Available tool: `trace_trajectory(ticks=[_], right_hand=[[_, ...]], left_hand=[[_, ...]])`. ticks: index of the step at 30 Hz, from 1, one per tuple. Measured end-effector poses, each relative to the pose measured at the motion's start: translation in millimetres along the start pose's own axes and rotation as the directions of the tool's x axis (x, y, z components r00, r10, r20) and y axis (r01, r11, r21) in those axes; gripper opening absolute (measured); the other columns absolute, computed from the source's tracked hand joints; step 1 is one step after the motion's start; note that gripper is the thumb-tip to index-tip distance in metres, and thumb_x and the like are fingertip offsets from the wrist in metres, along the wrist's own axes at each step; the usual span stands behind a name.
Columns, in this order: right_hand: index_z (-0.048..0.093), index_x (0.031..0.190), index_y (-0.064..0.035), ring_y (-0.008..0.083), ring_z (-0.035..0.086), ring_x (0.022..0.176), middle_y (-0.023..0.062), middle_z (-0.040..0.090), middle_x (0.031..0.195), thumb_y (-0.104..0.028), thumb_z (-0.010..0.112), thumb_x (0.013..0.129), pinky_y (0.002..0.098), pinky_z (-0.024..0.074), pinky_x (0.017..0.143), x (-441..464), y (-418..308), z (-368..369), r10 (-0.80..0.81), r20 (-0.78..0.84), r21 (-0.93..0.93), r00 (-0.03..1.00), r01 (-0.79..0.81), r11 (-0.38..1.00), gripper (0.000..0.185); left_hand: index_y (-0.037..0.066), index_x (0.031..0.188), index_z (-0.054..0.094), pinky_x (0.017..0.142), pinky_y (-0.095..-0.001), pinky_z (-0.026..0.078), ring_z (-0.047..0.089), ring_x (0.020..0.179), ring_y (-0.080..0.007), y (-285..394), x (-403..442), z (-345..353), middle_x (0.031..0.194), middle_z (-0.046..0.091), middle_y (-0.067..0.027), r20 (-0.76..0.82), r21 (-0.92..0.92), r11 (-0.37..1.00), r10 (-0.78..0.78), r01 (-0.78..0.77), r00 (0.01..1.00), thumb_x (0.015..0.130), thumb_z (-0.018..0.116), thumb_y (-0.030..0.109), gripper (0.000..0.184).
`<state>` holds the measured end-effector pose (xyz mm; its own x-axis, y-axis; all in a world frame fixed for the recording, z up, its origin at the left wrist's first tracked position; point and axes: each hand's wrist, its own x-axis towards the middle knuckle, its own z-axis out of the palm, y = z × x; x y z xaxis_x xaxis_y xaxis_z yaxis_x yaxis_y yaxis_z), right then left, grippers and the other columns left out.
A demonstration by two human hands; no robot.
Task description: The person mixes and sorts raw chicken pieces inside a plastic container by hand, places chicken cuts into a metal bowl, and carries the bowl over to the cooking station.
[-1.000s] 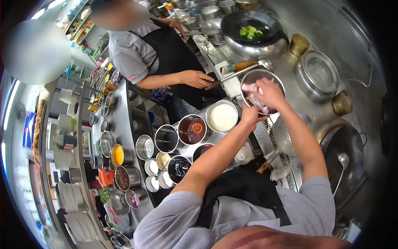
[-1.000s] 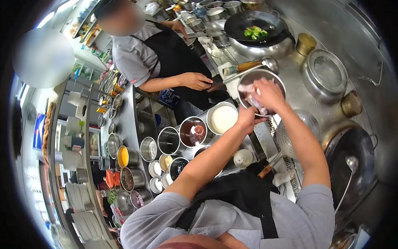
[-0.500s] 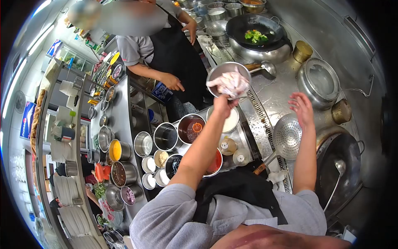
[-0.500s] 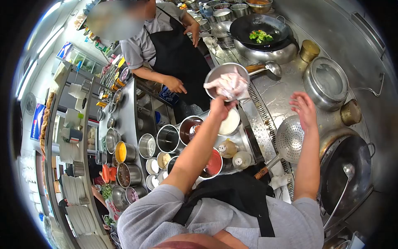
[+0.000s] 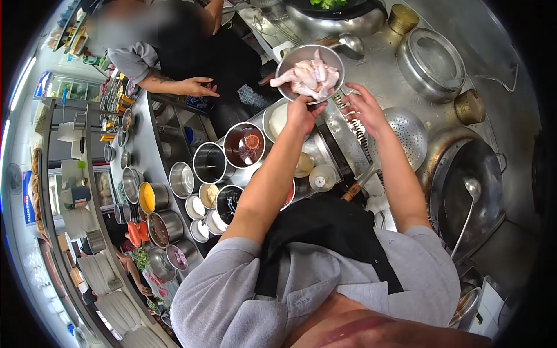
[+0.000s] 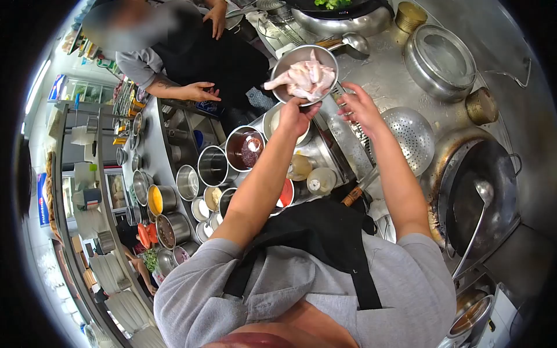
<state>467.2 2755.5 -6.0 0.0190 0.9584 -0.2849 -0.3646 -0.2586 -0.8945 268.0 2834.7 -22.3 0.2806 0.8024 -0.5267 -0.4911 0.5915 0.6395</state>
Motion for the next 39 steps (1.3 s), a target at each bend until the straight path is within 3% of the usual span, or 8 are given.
trace_trajectory(ticks=[4, 8, 12, 15, 22, 27, 31, 39], right_hand=[[0.043, 0.140, -0.0150, 0.0162, 0.061, 0.084, 0.0087, 0.061, 0.105, -0.028, 0.059, 0.099, 0.0304, 0.0511, 0.069, 13, 1, 9, 0.004, 0.003, 0.011, 1.000, -0.004, 1.000, 0.046], [0.046, 0.138, -0.0158, 0.0157, 0.061, 0.082, 0.0072, 0.061, 0.102, -0.024, 0.059, 0.099, 0.0298, 0.0499, 0.067, -5, 6, -20, 0.028, -0.030, -0.009, 0.999, -0.028, 1.000, 0.043], [0.052, 0.134, -0.0169, 0.0145, 0.061, 0.078, 0.0042, 0.062, 0.098, -0.019, 0.059, 0.098, 0.0288, 0.0498, 0.065, -31, 34, -84, 0.068, -0.174, 0.104, 0.982, -0.051, 0.993, 0.037], [0.054, 0.132, -0.0188, 0.0130, 0.061, 0.077, 0.0024, 0.062, 0.096, -0.022, 0.058, 0.099, 0.0282, 0.0494, 0.064, -55, 44, -116, 0.124, -0.265, 0.141, 0.956, -0.089, 0.986, 0.033], [0.056, 0.126, -0.0170, 0.0121, 0.060, 0.076, 0.0018, 0.061, 0.094, -0.023, 0.057, 0.099, 0.0273, 0.0483, 0.062, -47, 51, -115, 0.148, -0.309, 0.171, 0.939, -0.098, 0.980, 0.027], [0.056, 0.124, -0.0150, 0.0123, 0.060, 0.076, 0.0014, 0.060, 0.094, -0.022, 0.057, 0.099, 0.0276, 0.0491, 0.063, -19, 43, -82, 0.134, -0.158, 0.062, 0.978, -0.125, 0.990, 0.026], [0.057, 0.123, -0.0153, 0.0130, 0.060, 0.078, 0.0014, 0.061, 0.095, -0.022, 0.058, 0.098, 0.0276, 0.0489, 0.066, -14, 40, -69, 0.126, -0.094, 0.035, 0.988, -0.123, 0.992, 0.026], [0.058, 0.121, -0.0145, 0.0130, 0.061, 0.076, 0.0014, 0.061, 0.094, -0.022, 0.057, 0.099, 0.0286, 0.0504, 0.064, -36, 55, -82, 0.106, -0.153, 0.033, 0.982, -0.102, 0.994, 0.023]], left_hand=[[-0.011, 0.119, 0.048, 0.070, -0.0375, 0.062, 0.069, 0.088, -0.0369, 1, 14, -5, 0.107, 0.064, -0.0237, 0.002, -0.066, 0.997, -0.031, 0.031, 1.000, 0.090, 0.043, 0.003, 0.033], [-0.010, 0.127, 0.040, 0.071, -0.0425, 0.063, 0.068, 0.093, -0.0421, 39, 32, -41, 0.112, 0.061, -0.0261, -0.179, -0.156, 0.980, 0.096, -0.125, 0.979, 0.092, 0.039, 0.002, 0.038], [-0.005, 0.134, 0.039, 0.071, -0.0420, 0.062, 0.067, 0.095, -0.0403, 97, 35, -95, 0.119, 0.058, -0.0227, -0.306, -0.047, 0.933, 0.327, -0.357, 0.894, 0.090, 0.042, -0.003, 0.045], [0.006, 0.141, 0.038, 0.065, -0.0397, 0.062, 0.068, 0.091, -0.0358, 142, 13, -120, 0.121, 0.060, -0.0206, -0.377, 0.124, 0.898, 0.437, -0.423, 0.817, 0.088, 0.042, -0.005, 0.054], [0.002, 0.133, 0.049, 0.064, -0.0351, 0.063, 0.070, 0.086, -0.0344, 184, -6, -175, 0.114, 0.064, -0.0194, -0.538, 0.047, 0.901, 0.386, -0.431, 0.749, 0.092, 0.044, 0.000, 0.041], [0.003, 0.130, 0.052, 0.067, -0.0361, 0.064, 0.070, 0.089, -0.0328, 174, -24, -179, 0.113, 0.065, -0.0180, -0.590, -0.036, 0.872, 0.375, -0.487, 0.715, 0.093, 0.049, 0.001, 0.037], [0.004, 0.128, 0.054, 0.068, -0.0360, 0.065, 0.070, 0.092, -0.0310, 170, -33, -184, 0.114, 0.065, -0.0168, -0.578, -0.072, 0.881, 0.345, -0.467, 0.739, 0.095, 0.049, 0.002, 0.034], [0.006, 0.128, 0.054, 0.070, -0.0370, 0.064, 0.069, 0.096, -0.0305, 170, -19, -196, 0.121, 0.063, -0.0159, -0.511, -0.118, 0.901, 0.305, -0.417, 0.804, 0.097, 0.052, 0.009, 0.031]])
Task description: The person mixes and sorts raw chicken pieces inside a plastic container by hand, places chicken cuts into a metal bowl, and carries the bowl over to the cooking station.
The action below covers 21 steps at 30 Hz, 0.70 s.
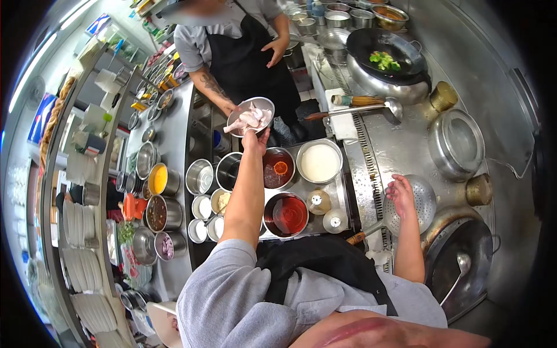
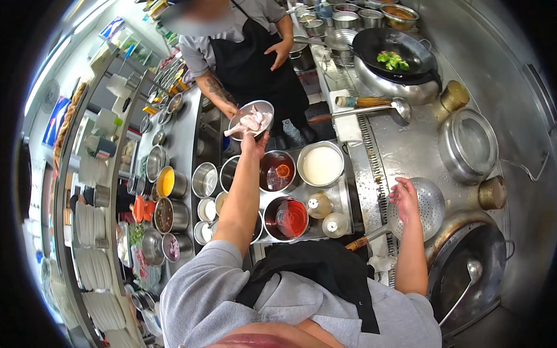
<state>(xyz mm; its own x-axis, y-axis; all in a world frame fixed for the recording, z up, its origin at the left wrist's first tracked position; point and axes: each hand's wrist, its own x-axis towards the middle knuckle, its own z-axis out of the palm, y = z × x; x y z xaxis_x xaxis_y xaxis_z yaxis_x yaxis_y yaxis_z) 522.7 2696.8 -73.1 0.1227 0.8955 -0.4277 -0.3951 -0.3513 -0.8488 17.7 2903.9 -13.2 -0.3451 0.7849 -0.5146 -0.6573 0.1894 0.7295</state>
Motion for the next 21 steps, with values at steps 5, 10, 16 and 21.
trace_trajectory(ticks=[5, 10, 16, 21], right_hand=[[0.058, 0.103, -0.0101, 0.0118, 0.053, 0.060, -0.0002, 0.056, 0.075, -0.026, 0.056, 0.101, 0.0280, 0.0363, 0.049, -42, -5, 8, -0.026, -0.119, 0.033, 0.993, 0.030, 0.999, 0.016], [0.058, 0.112, -0.0119, 0.0112, 0.056, 0.069, 0.0006, 0.060, 0.086, -0.027, 0.059, 0.099, 0.0270, 0.0456, 0.059, -85, 8, 1, -0.025, -0.180, 0.014, 0.983, 0.028, 1.000, 0.019], [0.058, 0.117, -0.0119, 0.0112, 0.059, 0.076, 0.0009, 0.060, 0.091, -0.020, 0.056, 0.099, 0.0281, 0.0493, 0.067, -165, 20, -3, -0.049, -0.316, 0.040, 0.948, 0.064, 0.997, 0.020], [0.058, 0.122, -0.0132, 0.0124, 0.060, 0.084, -0.0004, 0.061, 0.096, -0.024, 0.058, 0.098, 0.0315, 0.0491, 0.075, -245, 38, 2, -0.150, -0.484, 0.001, 0.862, 0.172, 0.985, 0.027]], left_hand=[[0.012, 0.122, 0.054, 0.064, -0.0314, 0.063, 0.067, 0.083, -0.0232, -5, 46, -19, 0.112, 0.064, -0.0089, 0.170, -0.091, 0.994, 0.079, -0.064, 0.982, 0.094, 0.058, 0.053, 0.050], [0.002, 0.128, 0.051, 0.089, -0.0406, 0.060, 0.065, 0.105, -0.0332, 7, 33, -19, 0.115, 0.064, -0.0189, 0.107, -0.018, 0.999, 0.041, -0.040, 0.993, 0.101, 0.049, 0.039, 0.045], [0.004, 0.144, 0.036, 0.100, -0.0424, 0.052, 0.056, 0.120, -0.0369, -16, -36, -39, 0.134, 0.051, -0.0257, 0.454, 0.033, 0.997, -0.074, 0.066, 0.888, 0.103, 0.046, 0.035, 0.053], [0.011, 0.143, 0.041, 0.097, -0.0468, 0.049, 0.055, 0.115, -0.0304, -64, -195, -57, 0.130, 0.053, -0.0189, 0.704, 0.370, 0.926, -0.328, 0.069, 0.630, 0.097, 0.058, 0.040, 0.057]])
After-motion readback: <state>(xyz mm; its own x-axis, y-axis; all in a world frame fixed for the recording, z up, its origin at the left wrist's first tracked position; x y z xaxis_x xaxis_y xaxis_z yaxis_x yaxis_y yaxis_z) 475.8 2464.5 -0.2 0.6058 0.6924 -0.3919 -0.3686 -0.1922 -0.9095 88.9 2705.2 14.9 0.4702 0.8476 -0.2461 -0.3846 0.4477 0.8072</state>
